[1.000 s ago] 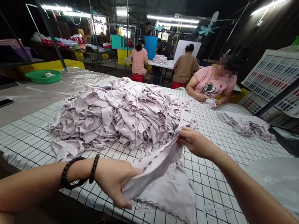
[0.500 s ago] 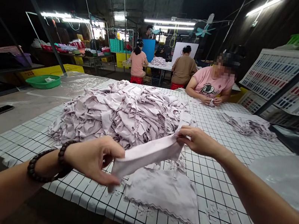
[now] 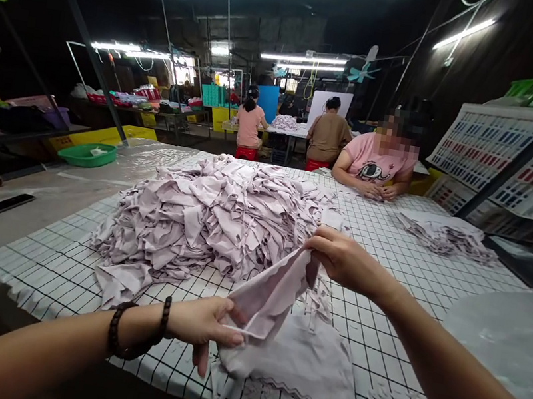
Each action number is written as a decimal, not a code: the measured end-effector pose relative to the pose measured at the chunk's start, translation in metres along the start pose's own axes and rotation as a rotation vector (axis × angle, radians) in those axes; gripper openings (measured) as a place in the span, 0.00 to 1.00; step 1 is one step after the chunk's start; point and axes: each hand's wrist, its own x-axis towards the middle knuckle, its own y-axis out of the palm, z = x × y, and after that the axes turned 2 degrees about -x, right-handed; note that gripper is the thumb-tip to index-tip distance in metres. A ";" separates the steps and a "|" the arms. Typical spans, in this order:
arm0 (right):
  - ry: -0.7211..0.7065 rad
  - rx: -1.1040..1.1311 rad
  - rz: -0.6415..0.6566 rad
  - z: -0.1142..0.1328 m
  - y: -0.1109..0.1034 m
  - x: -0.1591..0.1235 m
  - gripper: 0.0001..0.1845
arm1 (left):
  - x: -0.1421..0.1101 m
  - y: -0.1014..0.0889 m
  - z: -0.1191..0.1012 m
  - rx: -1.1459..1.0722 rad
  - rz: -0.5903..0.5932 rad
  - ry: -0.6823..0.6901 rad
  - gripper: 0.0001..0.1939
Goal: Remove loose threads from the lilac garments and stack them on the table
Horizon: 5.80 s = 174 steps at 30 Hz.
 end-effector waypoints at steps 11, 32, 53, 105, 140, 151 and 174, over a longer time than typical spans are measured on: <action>0.062 -0.010 0.055 -0.015 0.013 -0.010 0.13 | -0.025 0.008 -0.009 0.347 -0.215 0.340 0.16; 0.089 -0.052 0.121 -0.019 0.025 -0.016 0.12 | -0.008 0.012 0.016 0.316 -0.334 0.613 0.17; 0.206 0.305 0.298 -0.022 0.010 -0.027 0.13 | -0.033 -0.072 0.003 1.112 -0.831 0.585 0.17; 1.052 1.599 0.269 0.168 0.172 -0.102 0.14 | 0.154 0.043 -0.004 1.047 -0.285 0.706 0.15; 0.932 0.288 0.129 -0.049 0.166 -0.112 0.03 | 0.192 0.114 0.045 1.249 -0.396 0.754 0.32; 1.142 1.125 -0.163 -0.087 0.160 -0.106 0.18 | 0.197 0.114 0.045 1.245 -0.367 0.735 0.33; 1.169 1.390 -0.331 -0.167 0.098 -0.121 0.10 | 0.190 0.112 0.038 1.125 -0.286 0.687 0.34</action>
